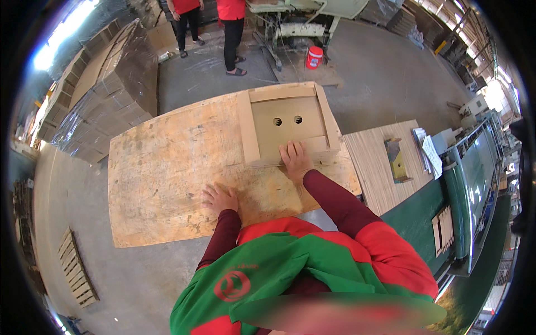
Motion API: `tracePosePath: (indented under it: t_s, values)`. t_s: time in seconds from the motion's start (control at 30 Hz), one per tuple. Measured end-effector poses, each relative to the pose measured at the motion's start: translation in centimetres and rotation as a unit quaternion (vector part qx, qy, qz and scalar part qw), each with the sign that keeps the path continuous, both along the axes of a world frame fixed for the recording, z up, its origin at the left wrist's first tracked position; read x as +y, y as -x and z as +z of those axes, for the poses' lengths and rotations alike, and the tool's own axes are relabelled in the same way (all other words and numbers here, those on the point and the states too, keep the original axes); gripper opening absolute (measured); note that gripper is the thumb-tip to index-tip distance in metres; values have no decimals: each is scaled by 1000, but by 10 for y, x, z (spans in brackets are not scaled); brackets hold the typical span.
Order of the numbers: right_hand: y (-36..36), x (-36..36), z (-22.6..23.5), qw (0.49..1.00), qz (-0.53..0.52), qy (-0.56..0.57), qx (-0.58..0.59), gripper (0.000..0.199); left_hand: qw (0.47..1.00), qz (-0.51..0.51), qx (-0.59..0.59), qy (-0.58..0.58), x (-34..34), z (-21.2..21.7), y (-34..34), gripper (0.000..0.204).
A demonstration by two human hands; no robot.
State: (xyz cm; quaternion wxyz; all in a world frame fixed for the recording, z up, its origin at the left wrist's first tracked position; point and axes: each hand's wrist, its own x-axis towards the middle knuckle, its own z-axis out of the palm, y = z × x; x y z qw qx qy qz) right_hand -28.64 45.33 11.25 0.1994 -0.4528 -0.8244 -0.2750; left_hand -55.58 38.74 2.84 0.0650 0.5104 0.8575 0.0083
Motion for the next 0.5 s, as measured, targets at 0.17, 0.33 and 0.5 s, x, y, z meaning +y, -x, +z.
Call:
tracePosePath:
  t_s: [0.17, 0.33, 0.5]
  values:
    - [12, -14, 7, 986, -54, 131, 90, 58, 1000, 7, 11, 21, 1, -1, -3, 66]
    - [1, -24, 75, 966, -18, 144, 213, 56, 998, 36, -41, -9, 4, 7, -2, 64]
    - [-40, -40, 91, 907, -170, -50, 383, 43, 816, 158, -480, -282, 50, -4, 11, 50]
